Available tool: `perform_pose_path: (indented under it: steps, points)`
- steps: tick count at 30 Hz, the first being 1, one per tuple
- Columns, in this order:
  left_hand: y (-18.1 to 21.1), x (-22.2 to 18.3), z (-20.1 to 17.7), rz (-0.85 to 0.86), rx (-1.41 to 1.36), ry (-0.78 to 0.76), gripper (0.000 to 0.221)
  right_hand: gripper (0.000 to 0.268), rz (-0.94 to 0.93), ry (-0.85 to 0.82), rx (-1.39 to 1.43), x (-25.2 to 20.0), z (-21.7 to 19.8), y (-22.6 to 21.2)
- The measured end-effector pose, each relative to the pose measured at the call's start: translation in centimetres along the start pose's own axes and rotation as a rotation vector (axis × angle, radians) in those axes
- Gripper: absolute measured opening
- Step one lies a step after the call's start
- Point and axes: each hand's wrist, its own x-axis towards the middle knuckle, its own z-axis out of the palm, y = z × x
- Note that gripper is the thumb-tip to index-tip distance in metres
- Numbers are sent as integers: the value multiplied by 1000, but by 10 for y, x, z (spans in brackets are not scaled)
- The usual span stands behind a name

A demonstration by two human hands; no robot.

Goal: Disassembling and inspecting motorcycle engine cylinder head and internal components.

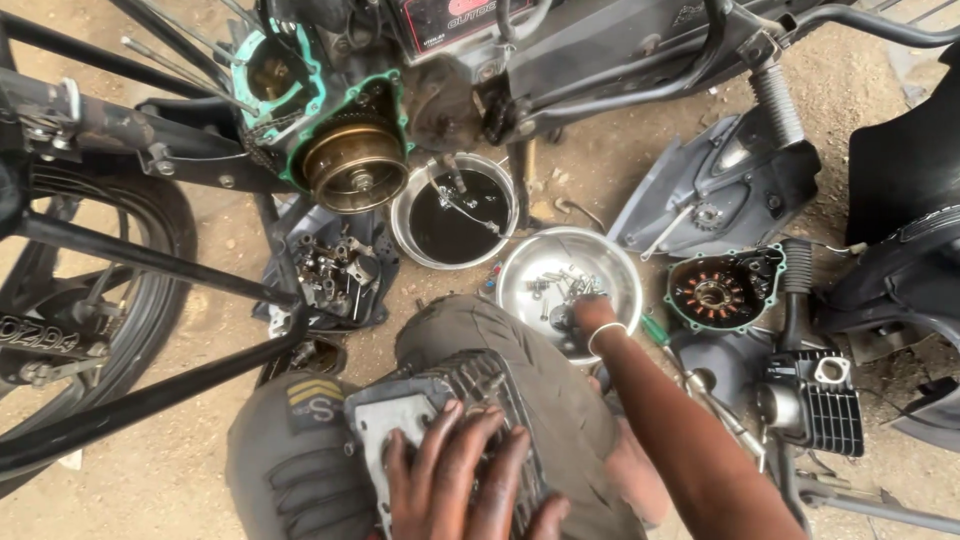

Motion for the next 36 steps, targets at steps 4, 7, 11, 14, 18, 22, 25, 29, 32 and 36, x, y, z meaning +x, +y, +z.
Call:
perform_pose_path:
  steps: [4,7,11,14,18,22,25,29,32,36]
  points:
    - [7,19,-8,-42,49,19,37,15,188,4,293,-42,-7,-30]
    - [0,24,-9,-16,39,55,26,18,186,11,455,-91,-19,-64]
    - [-9,21,-10,13,-29,141,20,29,47,18,434,-191,-49,-125]
    - [-42,1,6,151,-65,316,23,31,-61,-26,497,-286,-56,-184]
    - [-68,-5,-21,-49,-211,315,18,33,-424,-189,499,-379,-39,-210]
    - [-113,-37,-30,-108,-451,441,23,32,-950,-226,241,-425,0,-224]
    - [-92,-22,-63,110,-525,515,26,34,-954,-139,180,-429,23,-226]
    - [-57,-5,-89,238,-820,528,24,69,-562,-672,888,-418,20,-242]
    - [-42,-17,-85,63,-1219,570,31,69,-458,-712,903,-419,13,-242]
    - [-24,-10,-92,33,-1541,495,35,70,-269,-706,947,-443,2,-232]
